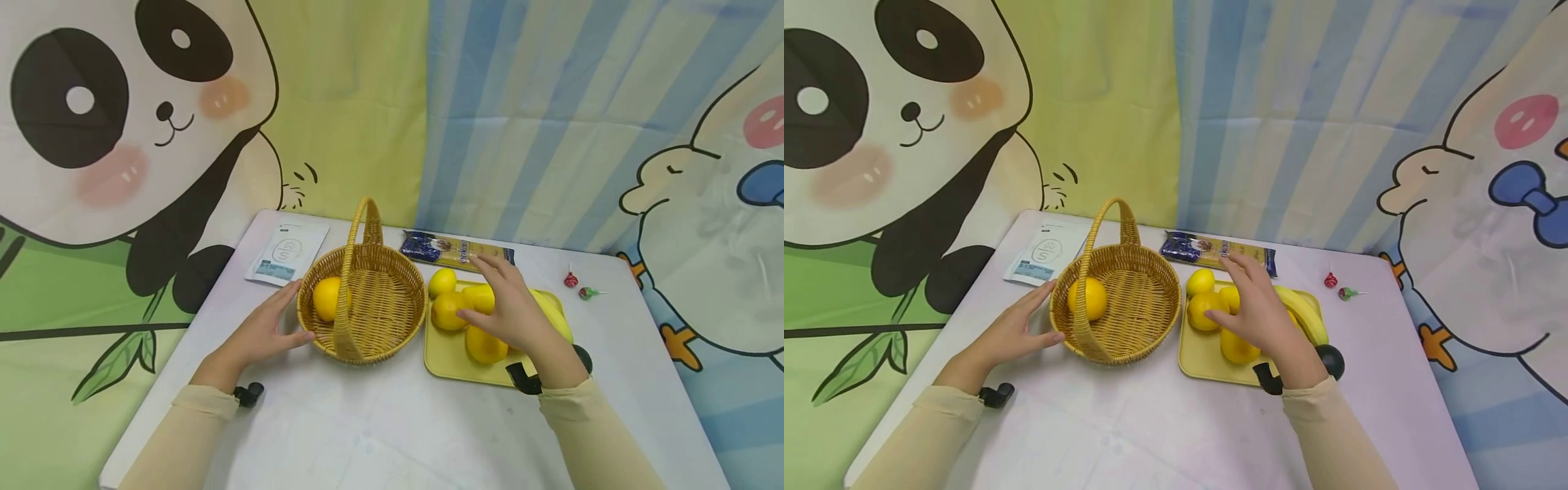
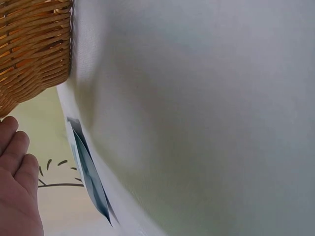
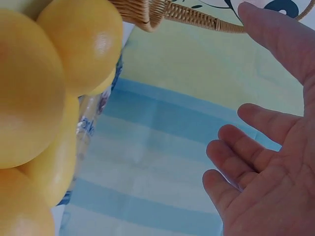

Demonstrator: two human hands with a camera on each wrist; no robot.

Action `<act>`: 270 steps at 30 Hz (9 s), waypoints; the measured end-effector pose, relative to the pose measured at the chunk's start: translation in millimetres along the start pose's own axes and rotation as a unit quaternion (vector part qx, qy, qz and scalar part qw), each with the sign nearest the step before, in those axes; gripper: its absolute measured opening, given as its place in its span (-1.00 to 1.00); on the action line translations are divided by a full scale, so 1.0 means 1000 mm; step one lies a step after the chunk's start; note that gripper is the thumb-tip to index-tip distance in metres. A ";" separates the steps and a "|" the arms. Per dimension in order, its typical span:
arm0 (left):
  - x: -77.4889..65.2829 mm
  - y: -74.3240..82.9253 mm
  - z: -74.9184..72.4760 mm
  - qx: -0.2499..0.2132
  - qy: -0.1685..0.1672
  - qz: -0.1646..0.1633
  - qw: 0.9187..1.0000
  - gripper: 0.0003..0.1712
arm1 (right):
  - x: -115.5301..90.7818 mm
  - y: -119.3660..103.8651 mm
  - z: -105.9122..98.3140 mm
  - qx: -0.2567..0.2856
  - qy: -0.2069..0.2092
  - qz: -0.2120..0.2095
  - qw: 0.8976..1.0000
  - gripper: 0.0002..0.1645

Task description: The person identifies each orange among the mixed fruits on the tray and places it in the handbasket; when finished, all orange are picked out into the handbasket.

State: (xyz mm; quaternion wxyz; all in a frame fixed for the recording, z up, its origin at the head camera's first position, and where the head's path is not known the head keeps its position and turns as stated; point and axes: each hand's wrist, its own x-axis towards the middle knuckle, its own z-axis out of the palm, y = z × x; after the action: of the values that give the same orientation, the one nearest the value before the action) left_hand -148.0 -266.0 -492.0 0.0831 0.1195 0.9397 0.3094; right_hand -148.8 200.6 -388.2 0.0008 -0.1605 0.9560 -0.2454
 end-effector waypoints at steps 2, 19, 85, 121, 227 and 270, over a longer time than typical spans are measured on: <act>0.000 0.000 0.000 0.000 0.000 -0.001 1.000 0.39 | -0.004 0.003 0.002 -0.003 -0.005 0.009 1.000 0.19; 0.001 -0.001 0.001 -0.003 0.001 -0.006 1.000 0.40 | -0.029 0.023 0.022 -0.011 -0.018 0.054 0.998 0.16; 0.001 -0.001 0.001 -0.008 0.003 -0.004 1.000 0.39 | -0.053 0.045 0.069 -0.018 -0.035 0.090 0.995 0.19; 0.001 -0.001 0.000 -0.004 -0.001 -0.012 1.000 0.42 | -0.057 0.046 0.068 -0.044 -0.037 0.081 0.995 0.12; -0.004 -0.002 0.004 -0.020 0.016 0.007 1.000 0.33 | 0.003 -0.008 -0.004 0.014 -0.033 -0.014 0.999 0.09; -0.005 0.001 0.003 -0.013 0.017 0.004 1.000 0.38 | 0.066 -0.042 0.016 0.022 -0.047 -0.059 0.997 0.04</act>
State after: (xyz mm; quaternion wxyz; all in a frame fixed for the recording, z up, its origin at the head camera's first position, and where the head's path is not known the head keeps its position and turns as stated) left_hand -142.0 -264.6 -493.6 0.0678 0.1169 0.9363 0.3241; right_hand -197.5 138.5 -377.5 0.0348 -0.2276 0.9382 -0.2586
